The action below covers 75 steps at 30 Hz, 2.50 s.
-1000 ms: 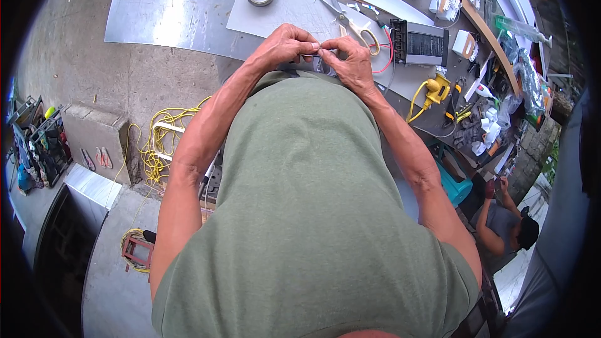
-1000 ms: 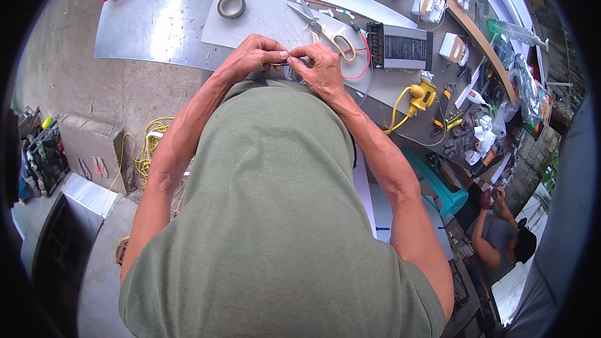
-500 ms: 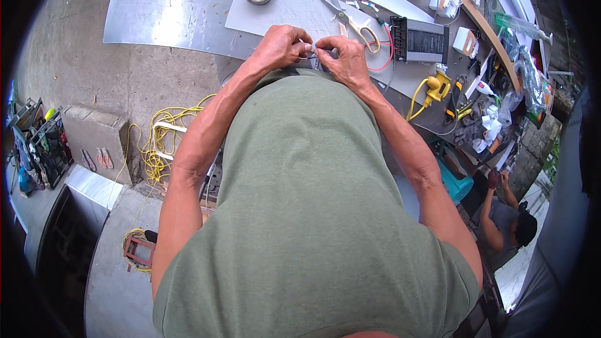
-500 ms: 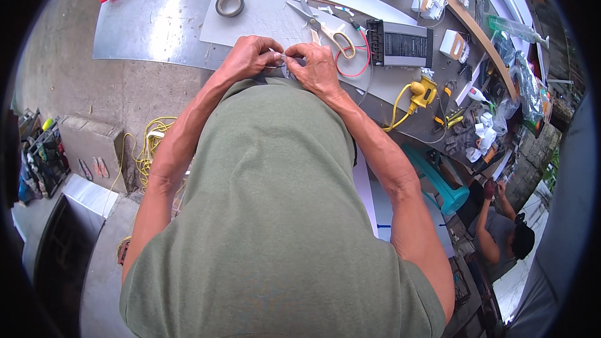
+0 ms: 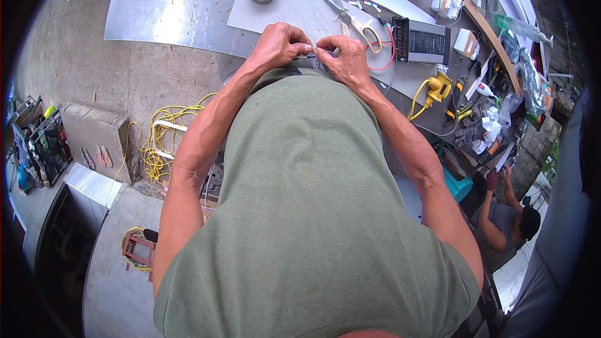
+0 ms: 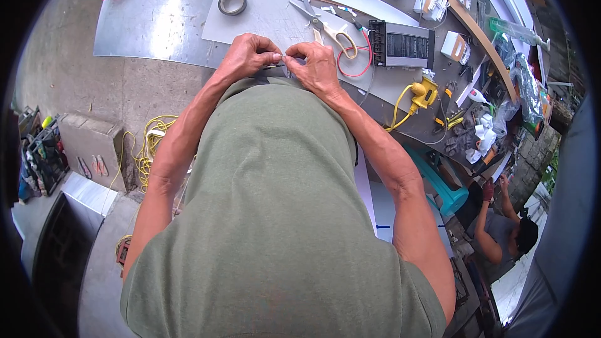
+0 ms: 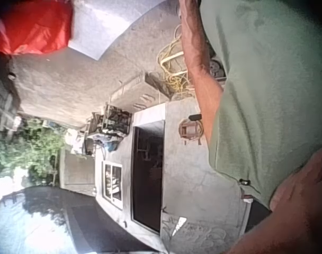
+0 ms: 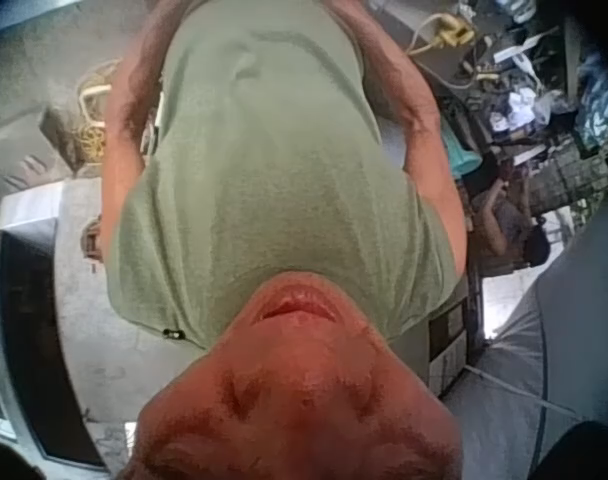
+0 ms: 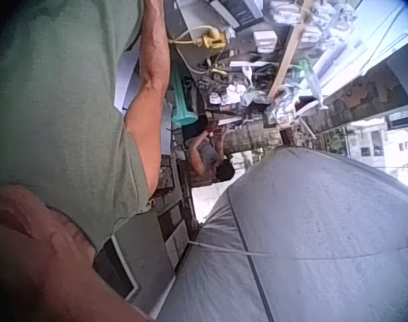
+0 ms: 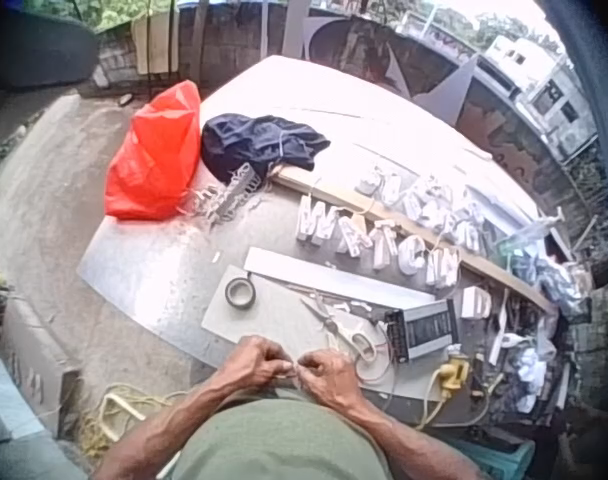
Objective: The recorder is assembling LED signs by cutting and applying adhesive tape to components.
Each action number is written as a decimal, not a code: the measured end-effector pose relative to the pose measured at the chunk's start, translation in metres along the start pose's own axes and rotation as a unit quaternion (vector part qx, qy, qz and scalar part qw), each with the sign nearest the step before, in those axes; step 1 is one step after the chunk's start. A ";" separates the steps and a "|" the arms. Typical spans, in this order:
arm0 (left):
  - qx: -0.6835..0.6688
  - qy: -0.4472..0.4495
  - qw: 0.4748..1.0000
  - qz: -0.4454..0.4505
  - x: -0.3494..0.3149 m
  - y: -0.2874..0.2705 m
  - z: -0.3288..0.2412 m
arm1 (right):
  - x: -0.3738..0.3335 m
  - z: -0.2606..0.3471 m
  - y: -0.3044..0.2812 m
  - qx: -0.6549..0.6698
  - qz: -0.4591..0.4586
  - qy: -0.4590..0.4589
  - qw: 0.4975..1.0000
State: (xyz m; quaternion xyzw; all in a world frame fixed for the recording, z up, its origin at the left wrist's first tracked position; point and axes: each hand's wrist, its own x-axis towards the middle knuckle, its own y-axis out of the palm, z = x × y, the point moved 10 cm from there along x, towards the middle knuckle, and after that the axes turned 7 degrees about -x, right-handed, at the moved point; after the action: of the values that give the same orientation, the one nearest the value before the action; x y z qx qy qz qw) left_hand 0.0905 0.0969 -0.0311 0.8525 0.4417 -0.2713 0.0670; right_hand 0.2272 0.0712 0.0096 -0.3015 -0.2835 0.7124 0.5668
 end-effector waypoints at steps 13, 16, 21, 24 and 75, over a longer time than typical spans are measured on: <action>-0.025 -0.009 1.000 -0.004 0.000 -0.001 0.002 | 0.001 0.016 -0.001 -0.039 -0.028 -0.095 0.994; -0.027 -0.007 1.000 -0.007 0.000 -0.001 0.003 | 0.001 0.018 0.001 -0.036 -0.025 -0.118 0.992; -0.011 0.011 1.000 -0.005 0.002 -0.003 0.003 | 0.002 0.025 0.003 -0.055 -0.020 -0.164 0.985; 0.014 0.037 0.999 -0.001 0.001 -0.001 0.000 | 0.002 0.029 0.004 -0.076 -0.019 -0.187 0.979; -0.221 0.202 0.954 0.001 -0.074 -0.054 -0.078 | 0.044 0.073 -0.057 0.165 0.046 -0.020 0.985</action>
State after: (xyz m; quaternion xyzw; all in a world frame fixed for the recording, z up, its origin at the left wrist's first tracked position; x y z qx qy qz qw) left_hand 0.0452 0.1039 0.0799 0.8540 0.4938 0.0107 0.1635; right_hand 0.2010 0.1208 0.0947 -0.2027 -0.1592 0.7806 0.5694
